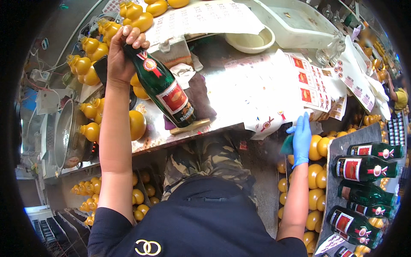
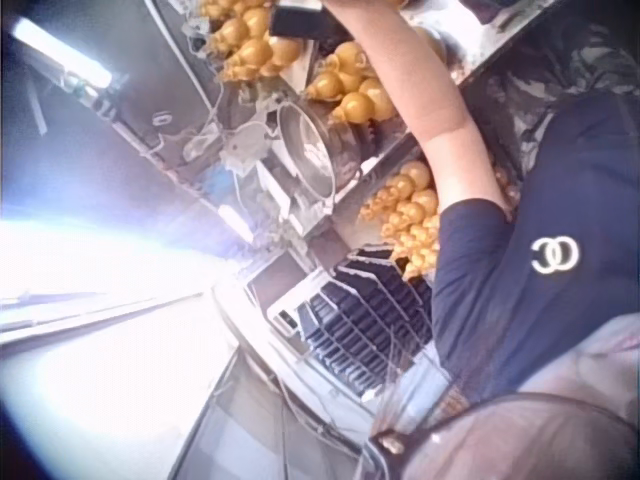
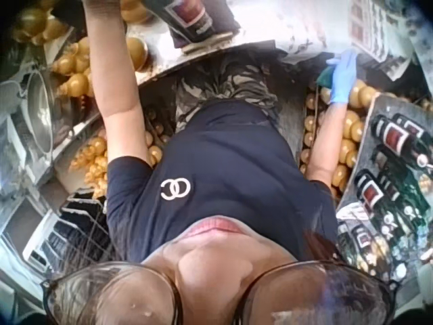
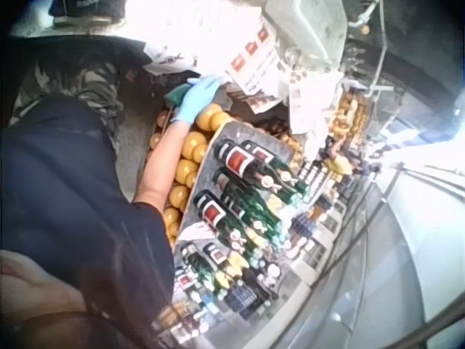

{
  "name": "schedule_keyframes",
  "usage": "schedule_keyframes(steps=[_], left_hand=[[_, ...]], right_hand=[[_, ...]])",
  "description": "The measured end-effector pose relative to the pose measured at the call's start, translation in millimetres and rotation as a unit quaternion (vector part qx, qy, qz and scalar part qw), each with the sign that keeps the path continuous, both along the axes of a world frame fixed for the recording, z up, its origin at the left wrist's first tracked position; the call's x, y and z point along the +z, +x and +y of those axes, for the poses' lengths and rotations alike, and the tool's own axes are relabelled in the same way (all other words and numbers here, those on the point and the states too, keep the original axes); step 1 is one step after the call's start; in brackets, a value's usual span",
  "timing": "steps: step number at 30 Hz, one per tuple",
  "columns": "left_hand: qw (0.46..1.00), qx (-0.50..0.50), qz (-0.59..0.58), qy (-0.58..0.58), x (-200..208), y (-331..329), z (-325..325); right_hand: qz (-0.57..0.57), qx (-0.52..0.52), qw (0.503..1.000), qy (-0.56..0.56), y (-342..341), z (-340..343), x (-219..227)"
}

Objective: The person applies circular stickers to the necks of green glass bottles using a green cloth. They pick up each bottle from a nearby table, peel a sticker from a sheet, and carefully place it on the bottle neck before returning the bottle to the table. The process is repeated for multiple bottles in a repetitive sequence.

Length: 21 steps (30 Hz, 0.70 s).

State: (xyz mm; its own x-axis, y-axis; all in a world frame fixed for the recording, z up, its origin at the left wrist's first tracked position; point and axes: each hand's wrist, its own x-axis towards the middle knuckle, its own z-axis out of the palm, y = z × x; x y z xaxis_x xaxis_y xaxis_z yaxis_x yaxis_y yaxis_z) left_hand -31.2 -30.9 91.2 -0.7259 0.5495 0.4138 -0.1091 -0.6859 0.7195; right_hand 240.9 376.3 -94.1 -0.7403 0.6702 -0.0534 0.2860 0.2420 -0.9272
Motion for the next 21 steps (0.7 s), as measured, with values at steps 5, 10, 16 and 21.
schedule_keyframes(steps=[5,10,16,21], left_hand=[[0.999,-0.019,-0.017,0.02,0,-3,-3],[0.998,-0.033,-0.015,0.053,4,5,-6],[0.99,-0.085,-0.058,0.092,8,28,4],[0.976,-0.143,-0.092,0.133,-2,43,15]], right_hand=[[0.063,-0.066,0.979,0.18,-1,-9,19],[0.162,0.058,0.981,0.087,-5,-80,77],[0.054,0.418,0.877,-0.229,-37,-173,89],[0.041,0.564,0.775,-0.281,-57,-213,93]])
